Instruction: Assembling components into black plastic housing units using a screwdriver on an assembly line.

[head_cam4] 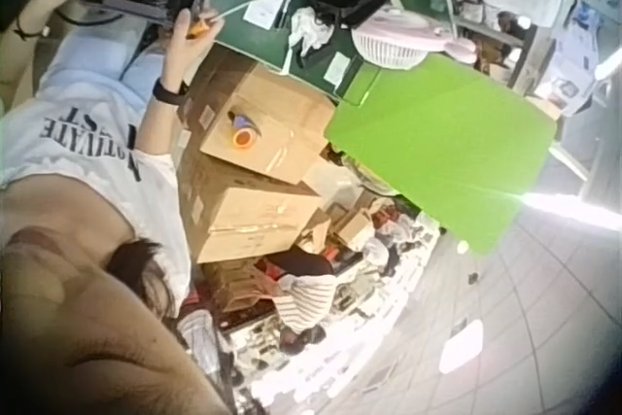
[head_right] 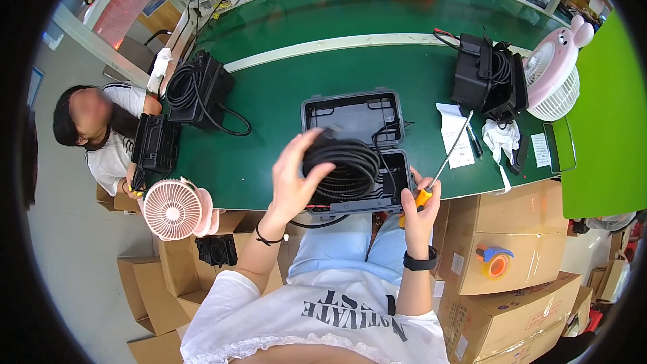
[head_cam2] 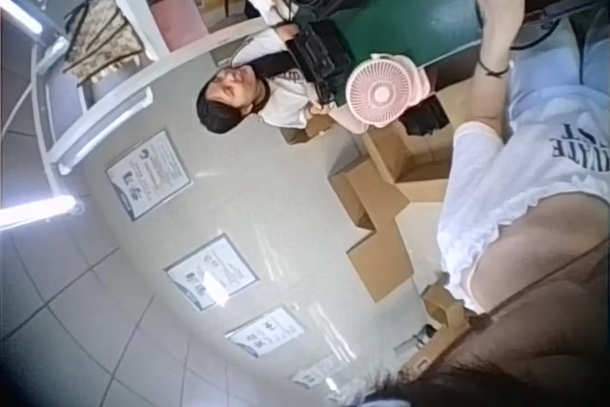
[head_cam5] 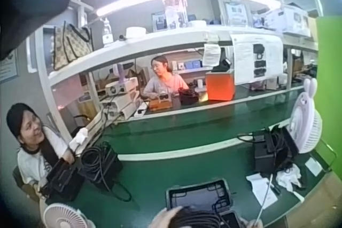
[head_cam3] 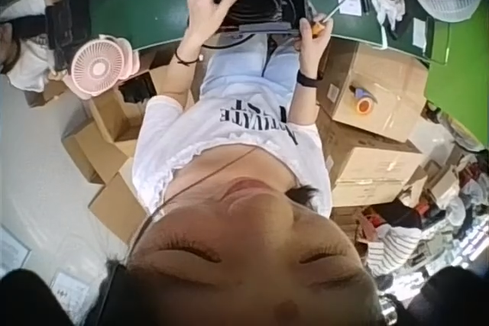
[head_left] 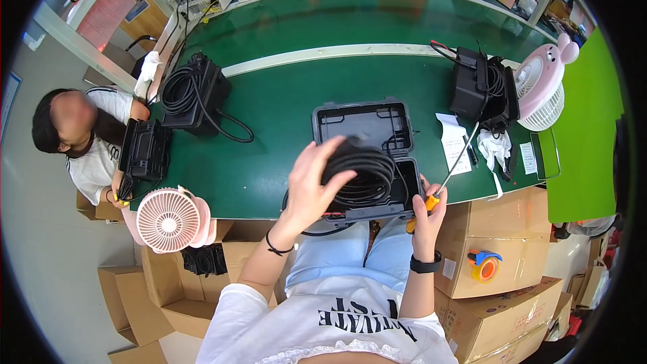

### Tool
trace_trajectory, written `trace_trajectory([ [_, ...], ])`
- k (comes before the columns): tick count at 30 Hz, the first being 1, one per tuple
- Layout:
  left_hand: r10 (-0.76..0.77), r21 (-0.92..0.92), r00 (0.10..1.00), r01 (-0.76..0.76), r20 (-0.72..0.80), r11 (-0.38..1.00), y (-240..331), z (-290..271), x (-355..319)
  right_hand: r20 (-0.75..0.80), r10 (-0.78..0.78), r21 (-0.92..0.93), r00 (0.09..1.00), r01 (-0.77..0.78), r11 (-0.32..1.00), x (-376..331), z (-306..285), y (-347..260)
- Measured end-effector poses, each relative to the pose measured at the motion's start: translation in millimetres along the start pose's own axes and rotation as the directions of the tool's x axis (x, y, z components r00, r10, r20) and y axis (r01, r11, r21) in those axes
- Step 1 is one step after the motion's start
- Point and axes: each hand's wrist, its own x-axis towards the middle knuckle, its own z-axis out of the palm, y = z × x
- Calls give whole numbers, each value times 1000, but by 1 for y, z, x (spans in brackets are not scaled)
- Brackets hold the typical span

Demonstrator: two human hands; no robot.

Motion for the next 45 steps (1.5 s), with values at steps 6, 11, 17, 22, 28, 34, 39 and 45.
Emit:
trace_trajectory([
  [6, -570, -402, 734, 426, -370, 810, -33, -54, -3, -16, -49, -45, 999, 48, 998, 0, 4, 6],
  [11, -109, 693, 964, 252, -244, 676, -22, -73, -37, -52, -65, -15, 996, 65, 998, -2, -7, 13],
  [17, 452, 458, 802, -595, 389, 661, 4, -60, -68, -35, -60, 53, 998, 62, 997, -1, 5, 8],
  [22, 497, 326, 783, -613, 375, 720, 23, -39, -89, -80, -55, 37, 995, 58, 998, 2, 12, 4],
  [28, 256, 241, 962, -271, 91, 932, 44, -29, -68, -77, -44, 54, 996, 49, 997, 1, 13, 6],
  [34, -233, 434, 933, 96, 274, 896, 55, -41, -36, -85, -54, 25, 995, 56, 998, -3, 10, 12],
  [39, -147, 237, 881, 41, 449, 971, 48, -24, -18, -125, -62, -26, 990, 59, 998, -13, 20, 13],
  [45, -58, 164, 864, -28, 500, 986, 50, -8, -8, -65, -60, -39, 996, 57, 998, -22, 31, 15],
])
